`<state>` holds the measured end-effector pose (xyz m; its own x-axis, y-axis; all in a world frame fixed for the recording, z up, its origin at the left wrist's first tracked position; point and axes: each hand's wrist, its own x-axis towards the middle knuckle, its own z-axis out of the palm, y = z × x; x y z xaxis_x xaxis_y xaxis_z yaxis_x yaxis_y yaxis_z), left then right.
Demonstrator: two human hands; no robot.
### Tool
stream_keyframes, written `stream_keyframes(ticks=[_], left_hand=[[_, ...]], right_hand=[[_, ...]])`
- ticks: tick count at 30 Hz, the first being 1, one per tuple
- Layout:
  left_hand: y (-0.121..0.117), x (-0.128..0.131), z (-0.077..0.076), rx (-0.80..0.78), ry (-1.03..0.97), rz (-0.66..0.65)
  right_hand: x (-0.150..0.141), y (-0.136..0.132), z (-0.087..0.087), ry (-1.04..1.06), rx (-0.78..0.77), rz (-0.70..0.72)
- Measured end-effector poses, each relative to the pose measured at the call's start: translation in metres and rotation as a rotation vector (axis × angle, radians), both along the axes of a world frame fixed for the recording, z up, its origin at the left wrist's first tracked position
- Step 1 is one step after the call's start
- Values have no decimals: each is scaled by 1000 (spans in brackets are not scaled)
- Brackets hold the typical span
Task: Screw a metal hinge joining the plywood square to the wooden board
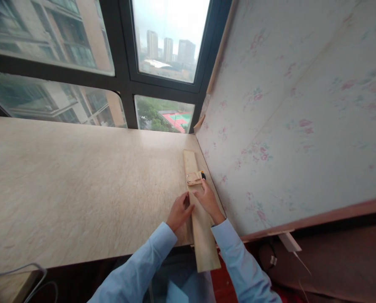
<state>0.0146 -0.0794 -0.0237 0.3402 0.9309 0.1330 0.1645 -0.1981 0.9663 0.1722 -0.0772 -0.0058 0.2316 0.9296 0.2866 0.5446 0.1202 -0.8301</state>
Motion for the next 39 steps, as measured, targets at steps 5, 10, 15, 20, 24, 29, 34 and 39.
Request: stream_keyframes(ticks=[5,10,15,20,24,29,34,39], left_hand=[[27,-3,1,-184,-212,178],[50,-8,8,-254,-375,181],[60,-16,11,-363,-543,149],[67,-23,11,-517,-681,122],[74,-27,8,-584,-626,233],[79,-37,4,-519,-487,272],[76,-44,1,-365,-302,292],[70,-45,-4,-266,-213,266]], right_hand=[[-16,1,20,148,-50,-43],[-27,0,33,112,-33,51],[-35,-1,39,3,-5,191],[-32,-3,33,-182,1,227],[-25,-10,22,-336,-19,174],[-17,-25,6,-564,-156,151],[-16,-30,-6,-702,-191,132],[-16,-24,-9,-773,-158,107]])
